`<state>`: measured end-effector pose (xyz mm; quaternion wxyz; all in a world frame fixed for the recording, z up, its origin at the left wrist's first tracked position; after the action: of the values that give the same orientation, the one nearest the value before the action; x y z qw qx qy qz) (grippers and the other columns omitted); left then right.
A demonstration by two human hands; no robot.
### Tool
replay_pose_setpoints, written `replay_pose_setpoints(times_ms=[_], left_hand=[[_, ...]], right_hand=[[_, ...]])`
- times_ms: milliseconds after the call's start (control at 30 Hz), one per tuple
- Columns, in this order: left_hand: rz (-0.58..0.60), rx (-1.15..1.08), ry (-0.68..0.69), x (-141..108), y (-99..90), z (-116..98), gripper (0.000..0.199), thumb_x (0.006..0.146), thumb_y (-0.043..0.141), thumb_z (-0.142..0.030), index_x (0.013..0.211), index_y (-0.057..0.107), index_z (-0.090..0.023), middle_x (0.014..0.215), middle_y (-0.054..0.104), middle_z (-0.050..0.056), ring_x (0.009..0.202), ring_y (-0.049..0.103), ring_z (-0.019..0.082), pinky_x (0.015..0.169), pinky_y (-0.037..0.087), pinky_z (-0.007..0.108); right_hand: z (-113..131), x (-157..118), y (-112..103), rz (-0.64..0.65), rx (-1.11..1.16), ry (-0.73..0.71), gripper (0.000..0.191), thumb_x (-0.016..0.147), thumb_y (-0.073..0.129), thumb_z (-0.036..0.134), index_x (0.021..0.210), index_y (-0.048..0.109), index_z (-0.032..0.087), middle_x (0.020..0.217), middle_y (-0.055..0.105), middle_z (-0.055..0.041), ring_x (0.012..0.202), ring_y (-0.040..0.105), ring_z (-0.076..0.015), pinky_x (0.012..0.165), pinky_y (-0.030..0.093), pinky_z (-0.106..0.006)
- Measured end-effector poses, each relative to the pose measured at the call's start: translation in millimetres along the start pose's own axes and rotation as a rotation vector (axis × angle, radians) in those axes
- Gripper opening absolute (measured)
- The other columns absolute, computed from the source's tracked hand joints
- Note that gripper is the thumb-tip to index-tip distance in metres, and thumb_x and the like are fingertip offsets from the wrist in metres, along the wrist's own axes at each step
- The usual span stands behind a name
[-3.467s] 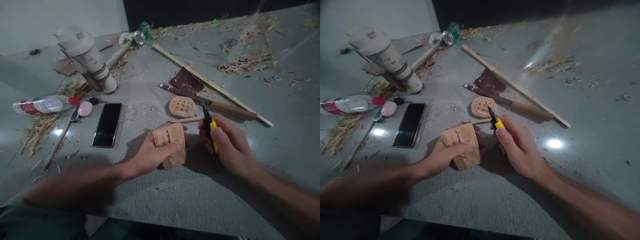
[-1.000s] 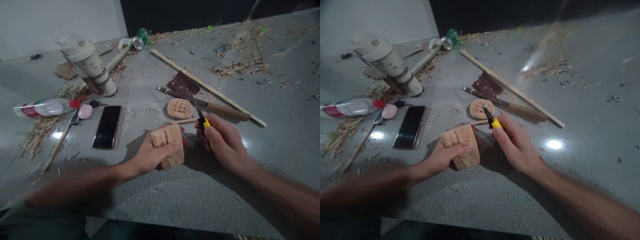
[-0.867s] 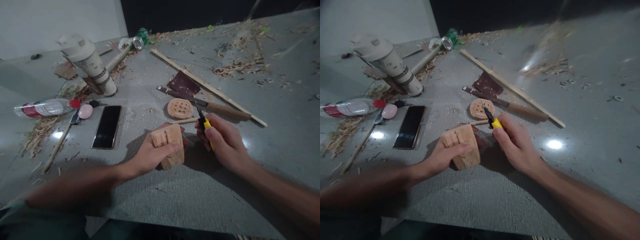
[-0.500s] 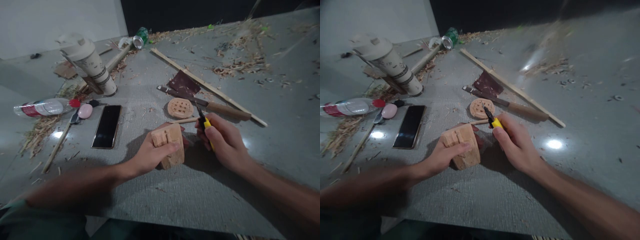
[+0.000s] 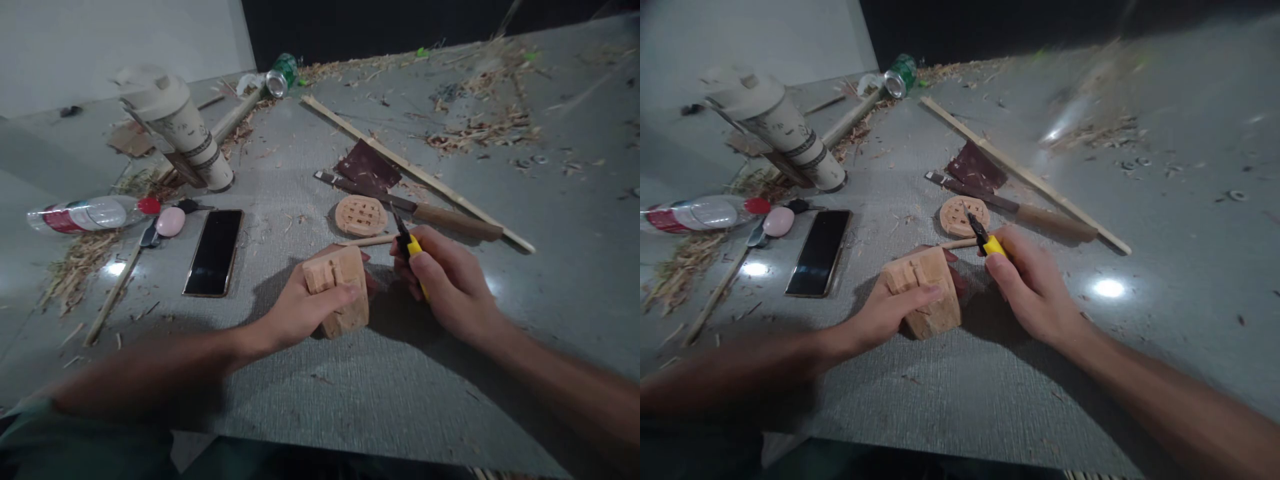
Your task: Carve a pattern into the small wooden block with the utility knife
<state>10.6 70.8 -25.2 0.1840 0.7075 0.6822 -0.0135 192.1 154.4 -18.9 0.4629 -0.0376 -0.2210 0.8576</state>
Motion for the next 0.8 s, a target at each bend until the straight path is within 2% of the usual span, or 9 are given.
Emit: replay_pose_setpoints(times_ms=[267,433,800], left_hand=[[0.016,-0.046,0.012,0.3,0.1,2.6,0.033,0.088,0.081,-0.032,0.118,0.071,-0.023,0.105,0.079,0.005,0.094,0.074,0.019,0.087,0.06,0.031],[-0.005,-0.005,0.014,0.2,-1.8,2.4,0.033,0.088,0.081,-0.032,0.117,0.072,-0.022,0.105,0.079,0.005,0.096,0.074,0.021,0.09,0.059,0.033],[0.021,-0.044,0.023,0.7,-0.3,2.4,0.031,0.088,0.08,-0.029,0.117,0.072,-0.022,0.104,0.079,0.004,0.094,0.073,0.019,0.086,0.06,0.031]], right_hand=[[-2.2,-1.1,0.1,0.002,0.0,0.017,0.032,0.11,0.048,0.056,0.104,0.06,0.026,0.08,0.054,-0.0001,0.061,0.046,-0.0149,0.05,0.035,-0.031],[-1.8,-0.5,0.2,0.006,-0.006,0.018,0.033,0.11,0.048,0.056,0.105,0.061,0.026,0.082,0.054,-0.0003,0.061,0.047,-0.0149,0.05,0.036,-0.031],[3.5,1.3,0.7,0.001,-0.043,-0.061,0.032,0.111,0.046,0.054,0.104,0.06,0.026,0.08,0.054,0.0014,0.059,0.047,-0.0133,0.051,0.036,-0.03]])
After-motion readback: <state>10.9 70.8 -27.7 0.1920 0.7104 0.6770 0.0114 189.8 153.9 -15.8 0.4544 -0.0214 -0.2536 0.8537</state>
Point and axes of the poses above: each hand's wrist, its own x-axis towards the middle knuckle, its own y-axis out of the palm, z = x × y, the point moved 6 cm from there along x, towards the middle knuckle
